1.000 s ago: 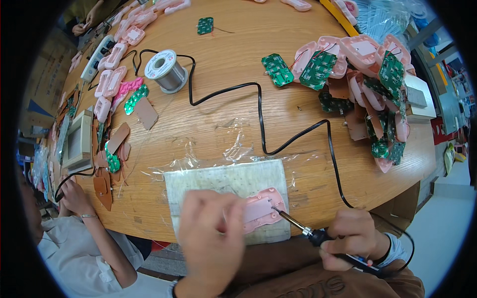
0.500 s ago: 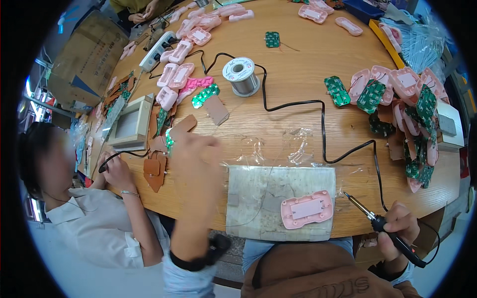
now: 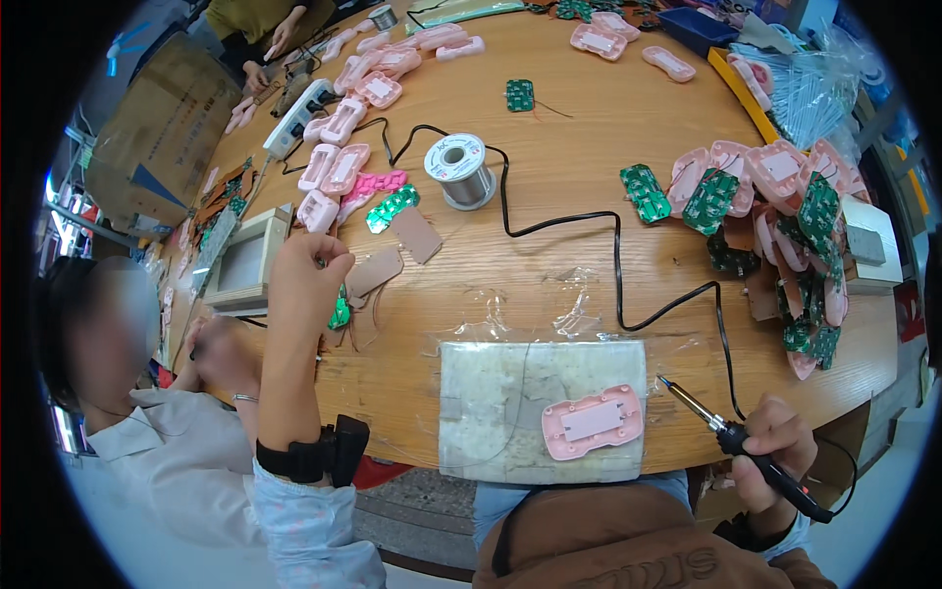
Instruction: The person uses a soldering iron to attach small components to pink plastic casings on a workbench. They repeatedly pick up casings, apply solder, and place the finished units into a pile on the right side of the table.
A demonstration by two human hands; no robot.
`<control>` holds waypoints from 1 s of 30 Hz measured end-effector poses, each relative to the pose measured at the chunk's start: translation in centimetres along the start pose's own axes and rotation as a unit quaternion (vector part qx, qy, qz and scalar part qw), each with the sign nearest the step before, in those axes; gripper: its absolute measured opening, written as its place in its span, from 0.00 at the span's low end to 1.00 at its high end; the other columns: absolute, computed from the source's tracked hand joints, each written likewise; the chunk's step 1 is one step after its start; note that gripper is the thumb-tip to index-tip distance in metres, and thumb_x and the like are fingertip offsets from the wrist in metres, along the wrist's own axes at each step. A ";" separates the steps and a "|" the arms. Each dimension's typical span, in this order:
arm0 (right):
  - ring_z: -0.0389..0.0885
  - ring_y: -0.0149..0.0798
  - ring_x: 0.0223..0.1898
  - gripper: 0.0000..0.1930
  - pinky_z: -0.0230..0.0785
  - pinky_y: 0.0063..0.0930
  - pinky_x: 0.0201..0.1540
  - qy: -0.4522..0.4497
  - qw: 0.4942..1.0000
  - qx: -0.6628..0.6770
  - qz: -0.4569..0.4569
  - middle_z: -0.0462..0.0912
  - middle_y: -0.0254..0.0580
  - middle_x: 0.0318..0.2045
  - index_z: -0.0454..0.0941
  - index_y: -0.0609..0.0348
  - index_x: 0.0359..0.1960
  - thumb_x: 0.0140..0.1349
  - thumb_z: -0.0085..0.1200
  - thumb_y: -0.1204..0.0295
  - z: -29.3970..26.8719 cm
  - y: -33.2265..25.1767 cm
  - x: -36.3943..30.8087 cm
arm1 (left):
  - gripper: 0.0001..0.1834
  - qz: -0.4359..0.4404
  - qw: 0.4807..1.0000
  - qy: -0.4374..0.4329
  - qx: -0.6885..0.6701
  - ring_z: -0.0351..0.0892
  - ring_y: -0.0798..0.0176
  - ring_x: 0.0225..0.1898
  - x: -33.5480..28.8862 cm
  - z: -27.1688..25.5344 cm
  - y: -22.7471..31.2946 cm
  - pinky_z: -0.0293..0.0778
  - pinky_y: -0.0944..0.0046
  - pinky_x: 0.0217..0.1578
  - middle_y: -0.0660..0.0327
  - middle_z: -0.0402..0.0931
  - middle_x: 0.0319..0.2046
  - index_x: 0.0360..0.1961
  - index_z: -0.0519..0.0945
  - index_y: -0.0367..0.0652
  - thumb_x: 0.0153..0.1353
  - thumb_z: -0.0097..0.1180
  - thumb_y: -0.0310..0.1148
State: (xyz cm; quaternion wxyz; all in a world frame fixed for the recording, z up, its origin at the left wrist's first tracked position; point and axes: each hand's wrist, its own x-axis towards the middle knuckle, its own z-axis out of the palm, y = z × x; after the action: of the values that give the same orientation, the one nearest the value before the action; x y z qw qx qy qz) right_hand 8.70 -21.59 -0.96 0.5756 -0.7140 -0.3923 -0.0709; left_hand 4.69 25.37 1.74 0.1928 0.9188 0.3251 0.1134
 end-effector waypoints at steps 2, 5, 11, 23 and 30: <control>0.63 0.32 0.15 0.13 0.51 0.27 0.20 0.002 1.000 0.019 -0.001 0.70 0.37 0.17 0.71 0.56 0.33 0.46 0.61 0.72 0.1 0.3 0.1 | 0.13 0.059 0.997 -0.001 0.045 0.81 0.51 0.38 -0.3 0.9 0.1 0.74 0.58 0.41 0.51 0.81 0.39 0.34 0.83 0.36 0.47 0.67 0.29; 0.63 0.32 0.16 0.13 0.51 0.27 0.20 -0.006 1.000 0.021 -0.019 0.70 0.37 0.17 0.71 0.56 0.33 0.46 0.61 0.72 0.2 0.5 0.2 | 0.16 0.076 0.992 -0.083 0.066 0.82 0.49 0.41 0.7 2.0 -0.1 0.75 0.57 0.43 0.47 0.81 0.40 0.36 0.83 0.35 0.45 0.69 0.31; 0.70 0.33 0.18 0.18 0.58 0.27 0.20 0.076 0.997 0.024 -0.015 0.72 0.38 0.19 0.72 0.58 0.40 0.51 0.65 0.68 0.2 -0.7 0.4 | 0.12 -0.003 0.989 -0.060 -0.134 0.77 0.71 0.25 0.0 -1.9 1.4 0.70 0.71 0.27 0.61 0.81 0.26 0.35 0.83 0.33 0.53 0.65 0.31; 0.84 0.41 0.36 0.26 0.79 0.28 0.37 -0.002 0.969 0.206 0.132 0.82 0.61 0.38 0.65 0.59 0.49 0.52 0.66 0.84 4.0 -1.9 4.0 | 0.21 -0.123 0.681 -0.244 -0.680 0.80 0.66 0.41 -17.4 3.6 12.1 0.77 0.68 0.41 0.56 0.80 0.42 0.51 0.74 0.32 0.56 0.65 0.24; 0.85 0.38 0.36 0.20 0.81 0.27 0.38 0.070 0.914 0.305 0.257 0.82 0.51 0.33 0.63 0.59 0.42 0.55 0.61 0.86 4.5 -2.7 4.2 | 0.24 -0.064 0.742 -0.246 -0.620 0.79 0.66 0.42 -20.3 4.0 12.5 0.74 0.68 0.46 0.55 0.80 0.41 0.49 0.74 0.31 0.51 0.69 0.21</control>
State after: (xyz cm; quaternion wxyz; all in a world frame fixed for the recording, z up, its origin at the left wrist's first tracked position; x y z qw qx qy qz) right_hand 8.28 -15.53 1.99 0.7899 -0.5728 -0.1570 0.1527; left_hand -2.51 2.33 1.82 0.8003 0.5693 0.1822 0.0476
